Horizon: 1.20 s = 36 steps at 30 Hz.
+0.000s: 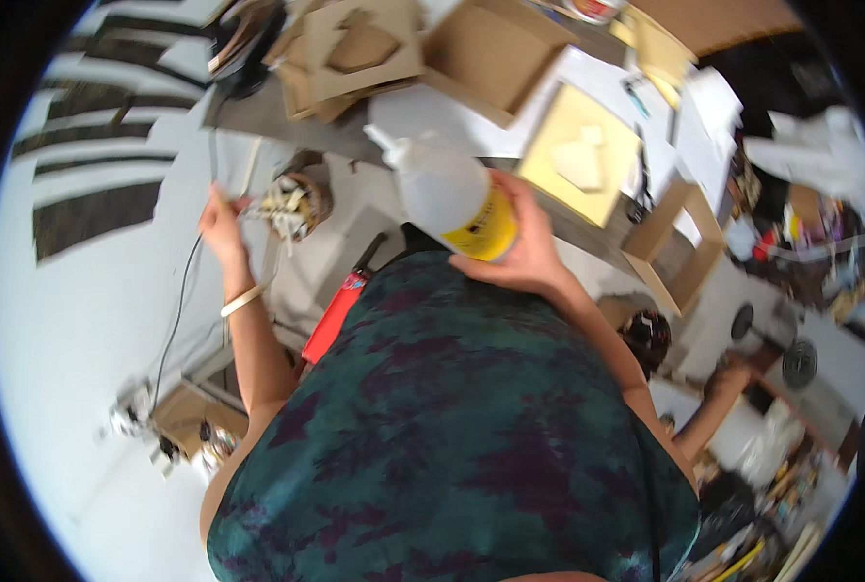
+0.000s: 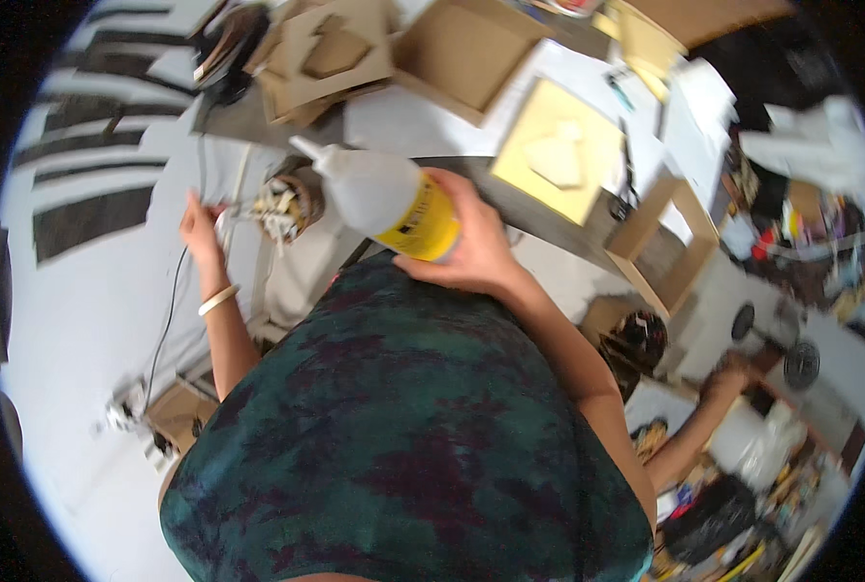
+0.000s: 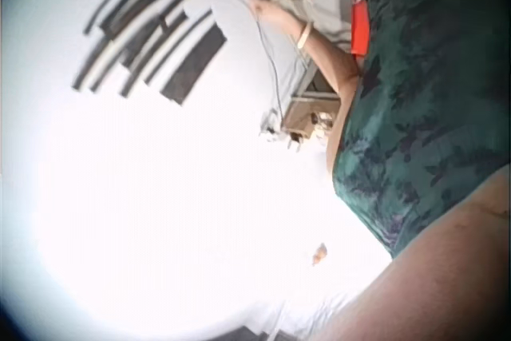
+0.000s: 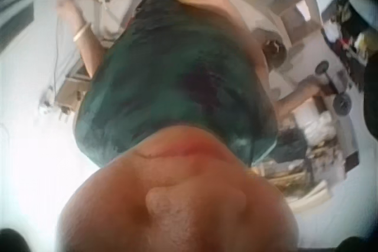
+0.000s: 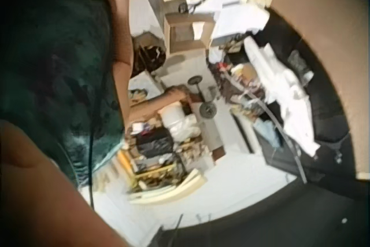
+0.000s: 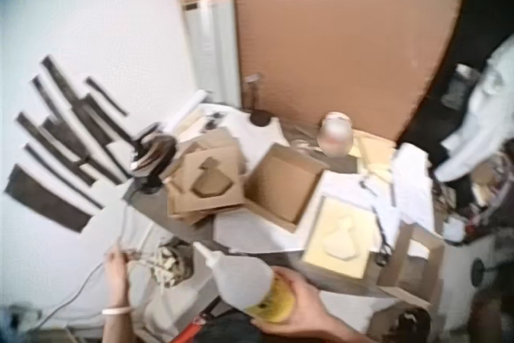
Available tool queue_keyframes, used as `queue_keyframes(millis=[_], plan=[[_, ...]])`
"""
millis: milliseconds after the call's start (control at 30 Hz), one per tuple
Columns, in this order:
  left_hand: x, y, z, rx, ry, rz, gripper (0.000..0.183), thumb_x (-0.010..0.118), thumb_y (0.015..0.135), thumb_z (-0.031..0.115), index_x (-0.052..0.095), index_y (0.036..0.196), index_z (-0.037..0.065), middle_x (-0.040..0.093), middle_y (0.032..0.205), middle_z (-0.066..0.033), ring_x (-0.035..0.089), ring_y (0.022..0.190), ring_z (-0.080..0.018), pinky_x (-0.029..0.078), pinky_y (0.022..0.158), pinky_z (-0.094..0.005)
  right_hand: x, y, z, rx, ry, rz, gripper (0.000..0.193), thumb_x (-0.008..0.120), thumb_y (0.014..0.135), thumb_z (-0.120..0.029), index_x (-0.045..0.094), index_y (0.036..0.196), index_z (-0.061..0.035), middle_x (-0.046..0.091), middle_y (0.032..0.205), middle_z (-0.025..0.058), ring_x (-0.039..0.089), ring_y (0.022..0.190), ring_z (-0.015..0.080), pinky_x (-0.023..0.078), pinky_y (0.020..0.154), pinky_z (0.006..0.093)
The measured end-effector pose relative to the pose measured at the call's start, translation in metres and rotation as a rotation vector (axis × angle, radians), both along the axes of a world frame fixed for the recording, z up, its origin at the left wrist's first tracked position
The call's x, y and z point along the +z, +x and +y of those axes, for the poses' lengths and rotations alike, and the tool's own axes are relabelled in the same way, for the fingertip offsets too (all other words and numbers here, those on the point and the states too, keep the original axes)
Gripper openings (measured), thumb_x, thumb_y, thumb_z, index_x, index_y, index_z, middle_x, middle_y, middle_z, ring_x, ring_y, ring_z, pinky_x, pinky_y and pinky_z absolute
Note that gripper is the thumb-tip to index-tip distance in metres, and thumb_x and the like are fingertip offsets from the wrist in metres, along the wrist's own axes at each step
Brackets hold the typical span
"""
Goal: The person assembles a small cardboard box by applying glue to a foam insert and attaching it to the box base. They then sand the edges of the box and wipe it with a cloth. Finally, they handle a rolled decorative fabric.
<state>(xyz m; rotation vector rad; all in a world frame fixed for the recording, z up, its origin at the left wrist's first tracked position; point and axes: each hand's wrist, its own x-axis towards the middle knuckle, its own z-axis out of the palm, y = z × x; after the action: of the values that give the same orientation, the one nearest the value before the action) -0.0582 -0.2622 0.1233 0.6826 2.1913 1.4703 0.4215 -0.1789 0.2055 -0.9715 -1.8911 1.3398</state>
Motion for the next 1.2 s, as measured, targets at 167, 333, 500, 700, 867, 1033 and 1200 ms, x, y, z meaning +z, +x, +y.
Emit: queue_keyframes(millis=[167,333,500,700,867,1033,1200], plan=[[-0.047,0.024,-0.018,-0.161,-0.89,0.648,0.1,0.082,0.088,0.037,0.023,0.166,0.015,0.026,0.168,-0.0225,0.026,0.156,-0.0352,0.035,0.12,-0.0498,-0.009,0.023,-0.003,-0.085,-0.026,-0.008,0.102,0.095,0.068,-0.025,0.042,0.153,-0.0052,0.056,0.143,0.0143,0.056,0.133,0.0278,0.042,0.113,0.0404],[0.055,0.248,0.07,-0.974,0.06,-0.634,0.075,0.072,0.098,0.033,0.038,0.157,0.003,0.055,0.147,-0.0157,0.057,0.129,-0.0209,0.047,0.109,-0.0351,-0.012,0.043,-0.013,-0.19,-0.21,-0.012,0.108,0.095,0.069,-0.023,0.035,0.157,-0.0057,0.05,0.148,0.0159,0.048,0.141,0.0287,0.038,0.117,0.0409],[0.084,0.34,0.14,-0.915,-0.222,-1.068,0.056,0.062,0.104,0.041,0.051,0.143,0.004,0.064,0.136,-0.0086,0.06,0.128,-0.0254,0.049,0.107,-0.0408,-0.02,0.094,-0.012,-0.331,-0.039,0.265,0.133,0.099,0.063,-0.016,0.013,0.165,-0.008,0.036,0.157,0.0189,0.04,0.147,0.0316,0.036,0.117,0.0463],[0.097,0.471,0.169,-1.002,-0.38,-1.343,0.058,0.043,0.109,0.052,0.05,0.144,0.005,0.065,0.134,-0.0091,0.061,0.126,-0.0215,0.056,0.097,-0.0441,-0.05,0.149,0.029,-0.533,0.284,0.442,0.127,0.097,0.068,-0.014,0.013,0.163,-0.0079,0.039,0.156,0.0217,0.044,0.142,0.0322,0.041,0.116,0.0486],[-0.018,0.519,0.239,-1.179,-0.214,-0.564,0.055,0.056,0.104,0.045,0.05,0.145,0.008,0.06,0.139,-0.0119,0.058,0.126,-0.0256,0.045,0.109,-0.0493,-0.08,0.218,0.078,-0.953,-0.037,0.712,0.097,0.087,0.082,-0.015,0.028,0.157,-0.0045,0.045,0.151,0.0182,0.052,0.134,0.0293,0.046,0.111,0.0464],[-0.105,0.539,0.321,-1.178,0.271,0.706,0.062,0.079,0.083,0.024,0.057,0.138,0.005,0.058,0.134,-0.0145,0.046,0.133,-0.037,0.027,0.119,-0.0651,-0.129,0.271,0.167,-1.055,-0.266,0.806,0.078,0.081,0.09,-0.016,0.036,0.154,-0.0094,0.05,0.147,0.0115,0.053,0.132,0.0245,0.044,0.111,0.0491],[-0.14,0.54,0.34,-1.307,0.195,0.66,0.058,0.081,0.082,0.018,0.059,0.135,0.005,0.06,0.124,-0.0115,0.047,0.128,-0.0382,0.023,0.12,-0.0665,-0.164,0.247,0.213,-1.053,-0.559,1.194,0.07,0.072,0.096,-0.04,0.039,0.152,-0.0127,0.05,0.15,0.0077,0.049,0.138,0.0266,0.041,0.115,0.0511]])
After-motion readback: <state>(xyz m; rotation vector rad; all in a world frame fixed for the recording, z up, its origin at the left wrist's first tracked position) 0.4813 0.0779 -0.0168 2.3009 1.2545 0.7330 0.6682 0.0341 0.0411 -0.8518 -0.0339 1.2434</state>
